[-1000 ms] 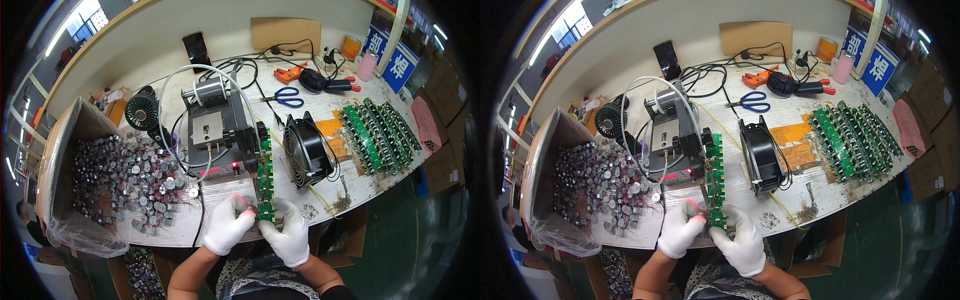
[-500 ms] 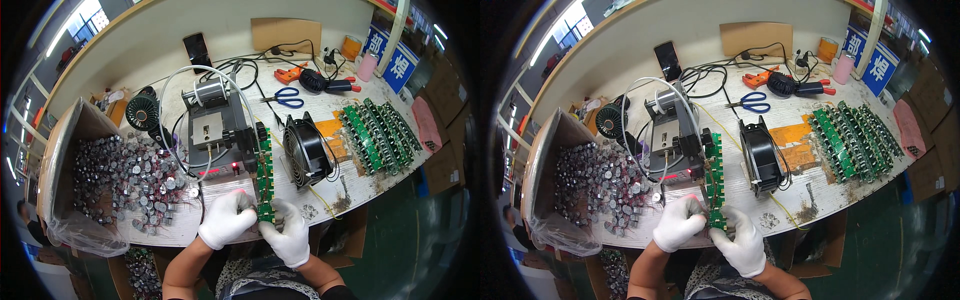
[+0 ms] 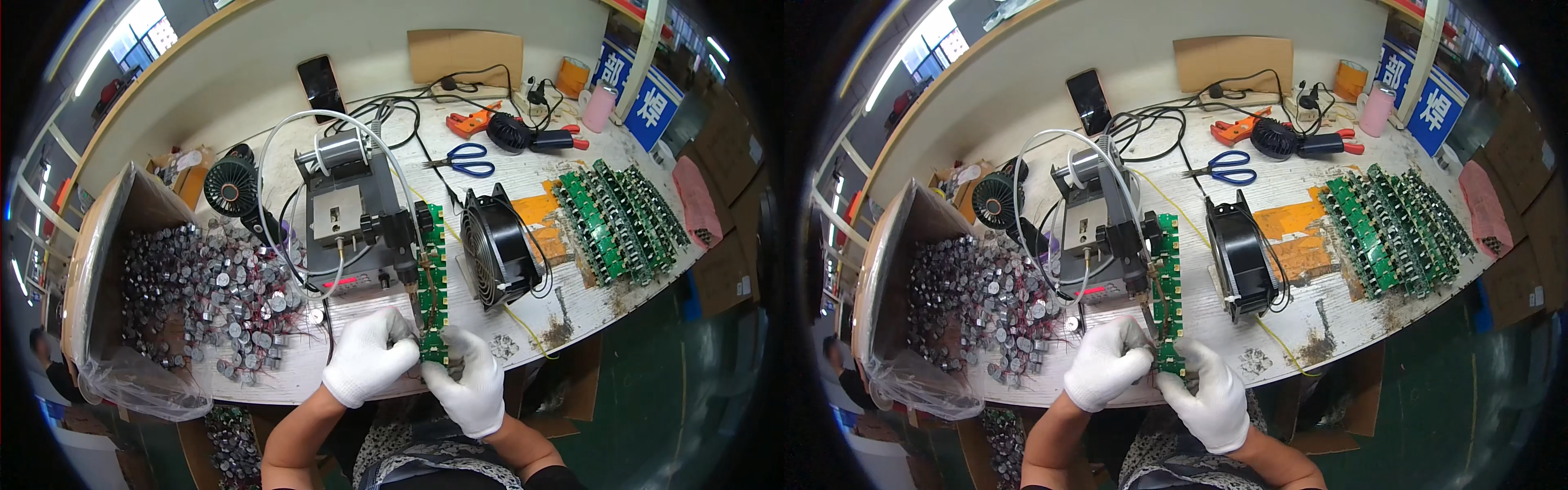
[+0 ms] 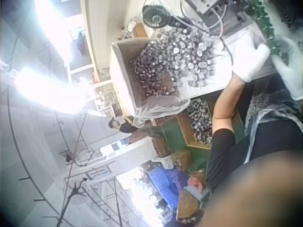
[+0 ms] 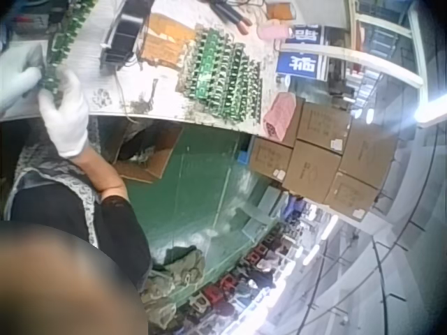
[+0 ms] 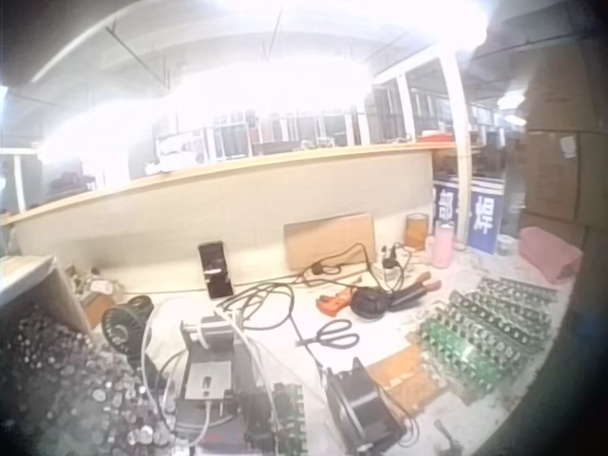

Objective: The person solders electronic components onto printed circuit boards with a soldering iron and soldering wire, using a fume extractor at a workstation.

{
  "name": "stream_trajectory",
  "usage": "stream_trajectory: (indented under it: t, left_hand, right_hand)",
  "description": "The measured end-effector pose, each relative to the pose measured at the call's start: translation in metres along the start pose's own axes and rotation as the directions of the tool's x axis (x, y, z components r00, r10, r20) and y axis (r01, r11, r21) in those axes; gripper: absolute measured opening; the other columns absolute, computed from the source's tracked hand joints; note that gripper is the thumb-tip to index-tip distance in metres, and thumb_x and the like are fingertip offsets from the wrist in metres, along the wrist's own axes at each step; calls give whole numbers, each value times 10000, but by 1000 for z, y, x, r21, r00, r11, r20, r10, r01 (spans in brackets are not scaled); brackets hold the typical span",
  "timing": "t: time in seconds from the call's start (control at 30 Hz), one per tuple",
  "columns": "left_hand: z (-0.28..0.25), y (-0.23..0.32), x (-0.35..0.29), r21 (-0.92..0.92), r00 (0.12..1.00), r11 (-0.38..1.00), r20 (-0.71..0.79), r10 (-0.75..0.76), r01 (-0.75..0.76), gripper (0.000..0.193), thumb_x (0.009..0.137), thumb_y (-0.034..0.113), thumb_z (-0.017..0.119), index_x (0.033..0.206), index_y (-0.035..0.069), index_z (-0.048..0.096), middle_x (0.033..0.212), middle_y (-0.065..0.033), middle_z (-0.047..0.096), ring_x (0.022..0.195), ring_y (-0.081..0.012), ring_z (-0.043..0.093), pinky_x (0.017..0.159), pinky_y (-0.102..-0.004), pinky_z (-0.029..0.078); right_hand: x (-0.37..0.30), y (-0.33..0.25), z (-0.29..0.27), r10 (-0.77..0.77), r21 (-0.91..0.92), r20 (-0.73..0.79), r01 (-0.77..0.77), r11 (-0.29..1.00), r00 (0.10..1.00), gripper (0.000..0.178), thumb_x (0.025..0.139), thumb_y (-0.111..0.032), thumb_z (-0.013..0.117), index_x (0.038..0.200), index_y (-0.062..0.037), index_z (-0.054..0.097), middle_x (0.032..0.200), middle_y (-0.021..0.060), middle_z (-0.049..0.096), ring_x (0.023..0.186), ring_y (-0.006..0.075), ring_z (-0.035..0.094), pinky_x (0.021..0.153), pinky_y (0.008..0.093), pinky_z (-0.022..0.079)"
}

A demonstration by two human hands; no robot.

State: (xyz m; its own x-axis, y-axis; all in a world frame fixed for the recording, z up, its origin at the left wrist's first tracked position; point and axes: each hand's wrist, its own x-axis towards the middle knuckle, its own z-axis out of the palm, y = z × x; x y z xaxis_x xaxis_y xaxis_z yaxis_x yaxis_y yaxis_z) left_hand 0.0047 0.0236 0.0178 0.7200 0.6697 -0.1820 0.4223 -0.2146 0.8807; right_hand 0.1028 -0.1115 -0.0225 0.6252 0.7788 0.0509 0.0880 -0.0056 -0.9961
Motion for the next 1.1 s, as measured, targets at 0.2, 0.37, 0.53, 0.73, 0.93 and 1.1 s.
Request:
stream_trajectory:
  t: [0.2, 0.37, 0.53, 0.73, 0.93, 1.1]
  left_hand:
    - [2, 2, -2, -23, 999, 999, -6, -43, 42, 208, 746, 176, 610, 743, -31, 592, 676, -131, 630, 628, -197, 625, 610, -320, 505]
    - [3, 4, -3, -38, 999, 998, 0, -51, 51, 181, 752, 147, 605, 750, -34, 588, 698, -134, 635, 640, -190, 624, 620, -322, 506]
    - [4, 4, -4, -61, 998, 996, -3, -59, 59, 156, 760, 117, 596, 753, -39, 578, 721, -137, 640, 660, -190, 625, 631, -326, 508]
    - [7, -10, -6, -104, 998, 993, 20, -54, 56, 159, 762, 112, 593, 733, -37, 548, 699, -101, 607, 643, -168, 575, 609, -315, 473]
    - [9, -23, -11, -299, 990, 945, 82, -113, 133, 147, 772, 102, 590, 726, -22, 528, 676, -64, 583, 611, -132, 546, 565, -292, 446]
    - [10, -22, -17, -497, 963, 825, 173, -209, 268, 94, 796, 78, 564, 800, 6, 503, 696, -43, 539, 553, -91, 459, 492, -241, 375]
  right_hand:
    - [-1, -2, -2, 32, 6, -12, -32, 999, 999, 440, 800, -79, 722, 1178, 57, 542, 928, 142, 701, 749, 133, 677, 663, 263, 551]
    - [-1, 0, -2, 47, 45, 7, -47, 998, 999, 443, 799, -81, 722, 1182, 55, 545, 941, 147, 699, 763, 135, 677, 674, 261, 551]
    - [-1, 1, -2, 103, 38, 7, -103, 994, 995, 453, 794, -101, 724, 1182, 51, 547, 936, 141, 700, 768, 135, 678, 677, 262, 550]
    - [-3, 3, -5, 210, 117, 55, -215, 970, 976, 458, 792, -97, 719, 1190, 44, 541, 912, 123, 704, 751, 122, 673, 671, 255, 544]
    - [-6, 3, -4, 234, 223, 95, -250, 942, 968, 462, 806, -69, 701, 1211, 52, 515, 896, 116, 700, 727, 104, 660, 673, 241, 539]
    - [-8, 7, -4, 234, 184, 102, -249, 951, 967, 468, 812, -59, 693, 1224, 59, 503, 896, 118, 697, 726, 99, 656, 674, 238, 540]
